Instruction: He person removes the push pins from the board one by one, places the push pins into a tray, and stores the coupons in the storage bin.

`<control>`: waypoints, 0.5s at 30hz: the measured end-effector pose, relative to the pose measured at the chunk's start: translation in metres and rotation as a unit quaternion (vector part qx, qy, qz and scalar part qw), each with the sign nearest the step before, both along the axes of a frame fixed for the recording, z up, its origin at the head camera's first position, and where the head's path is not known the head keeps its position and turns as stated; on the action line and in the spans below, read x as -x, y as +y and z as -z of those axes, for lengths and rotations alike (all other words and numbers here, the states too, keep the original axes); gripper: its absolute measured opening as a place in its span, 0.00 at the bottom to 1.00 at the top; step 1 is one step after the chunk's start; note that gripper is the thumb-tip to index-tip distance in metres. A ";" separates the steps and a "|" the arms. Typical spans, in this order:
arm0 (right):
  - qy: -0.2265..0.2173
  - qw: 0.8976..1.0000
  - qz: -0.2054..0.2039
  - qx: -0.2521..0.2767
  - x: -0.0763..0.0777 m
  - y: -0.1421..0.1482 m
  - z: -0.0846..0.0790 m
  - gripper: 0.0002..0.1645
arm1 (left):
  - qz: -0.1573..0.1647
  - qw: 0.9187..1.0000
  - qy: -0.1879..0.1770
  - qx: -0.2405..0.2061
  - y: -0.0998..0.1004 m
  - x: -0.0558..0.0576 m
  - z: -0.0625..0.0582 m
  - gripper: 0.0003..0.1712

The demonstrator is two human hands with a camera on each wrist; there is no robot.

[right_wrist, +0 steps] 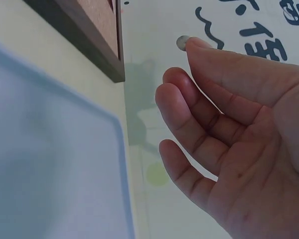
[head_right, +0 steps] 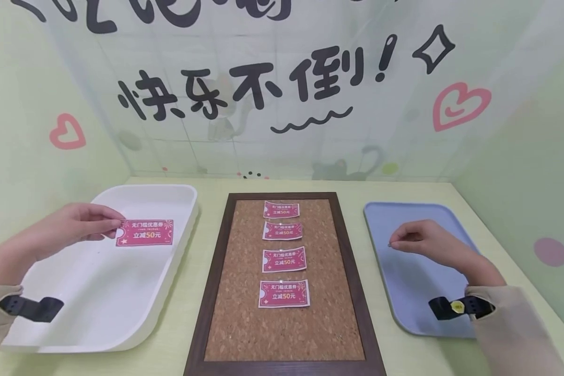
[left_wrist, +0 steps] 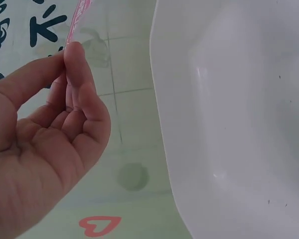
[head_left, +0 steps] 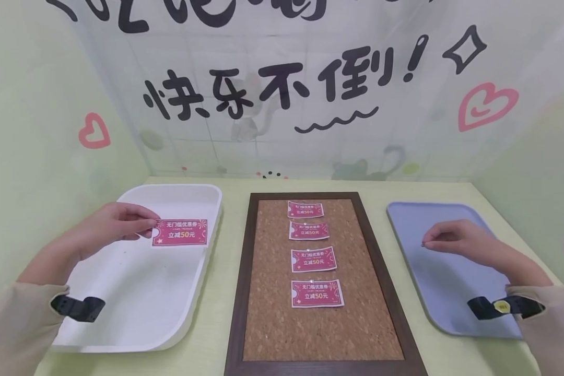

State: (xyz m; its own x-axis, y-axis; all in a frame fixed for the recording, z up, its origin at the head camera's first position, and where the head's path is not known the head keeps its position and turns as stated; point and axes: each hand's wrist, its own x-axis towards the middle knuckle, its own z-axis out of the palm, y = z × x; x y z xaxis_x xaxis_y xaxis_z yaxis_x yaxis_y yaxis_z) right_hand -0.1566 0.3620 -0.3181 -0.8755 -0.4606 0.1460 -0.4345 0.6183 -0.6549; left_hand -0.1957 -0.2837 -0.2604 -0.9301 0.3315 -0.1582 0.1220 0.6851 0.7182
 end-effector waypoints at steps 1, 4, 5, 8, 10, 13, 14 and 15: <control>-0.002 1.000 0.004 -0.002 0.001 0.003 0.000 0.06 | -0.001 1.000 -0.005 0.000 -0.002 0.002 0.000 0.25; -0.021 1.000 0.017 -0.008 0.002 0.011 0.001 0.04 | 0.000 1.000 -0.022 -0.006 -0.007 0.008 0.001 0.26; -0.028 0.999 0.024 -0.013 0.002 0.014 0.001 0.04 | -0.001 1.000 -0.027 -0.009 -0.009 0.010 0.001 0.26; -0.036 0.998 0.045 -0.034 0.003 0.021 0.001 0.02 | -0.001 0.999 -0.039 -0.010 -0.014 0.016 0.004 0.26; -0.039 0.996 0.056 -0.051 0.004 0.024 0.001 0.03 | -0.001 0.999 -0.039 -0.002 -0.017 0.019 0.006 0.26; -0.049 0.992 0.078 -0.081 0.007 0.029 0.001 0.06 | -0.001 0.999 -0.036 0.014 -0.022 0.024 0.010 0.26; -0.056 0.991 0.086 -0.089 0.008 0.031 0.001 0.07 | -0.002 0.999 -0.037 0.020 -0.023 0.026 0.011 0.27; -0.062 0.989 0.092 -0.098 0.010 0.032 0.001 0.08 | -0.004 0.999 -0.039 0.025 -0.025 0.027 0.013 0.27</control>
State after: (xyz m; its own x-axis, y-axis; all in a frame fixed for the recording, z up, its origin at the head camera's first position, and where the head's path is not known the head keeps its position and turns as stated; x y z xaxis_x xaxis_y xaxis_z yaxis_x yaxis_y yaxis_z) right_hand -0.1662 0.3941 -0.3193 -0.9529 -0.3001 -0.0444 -0.2259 0.7994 -0.5567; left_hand -0.2229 -0.3084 -0.2735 -0.9169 0.3137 -0.2469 0.0607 0.7208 0.6905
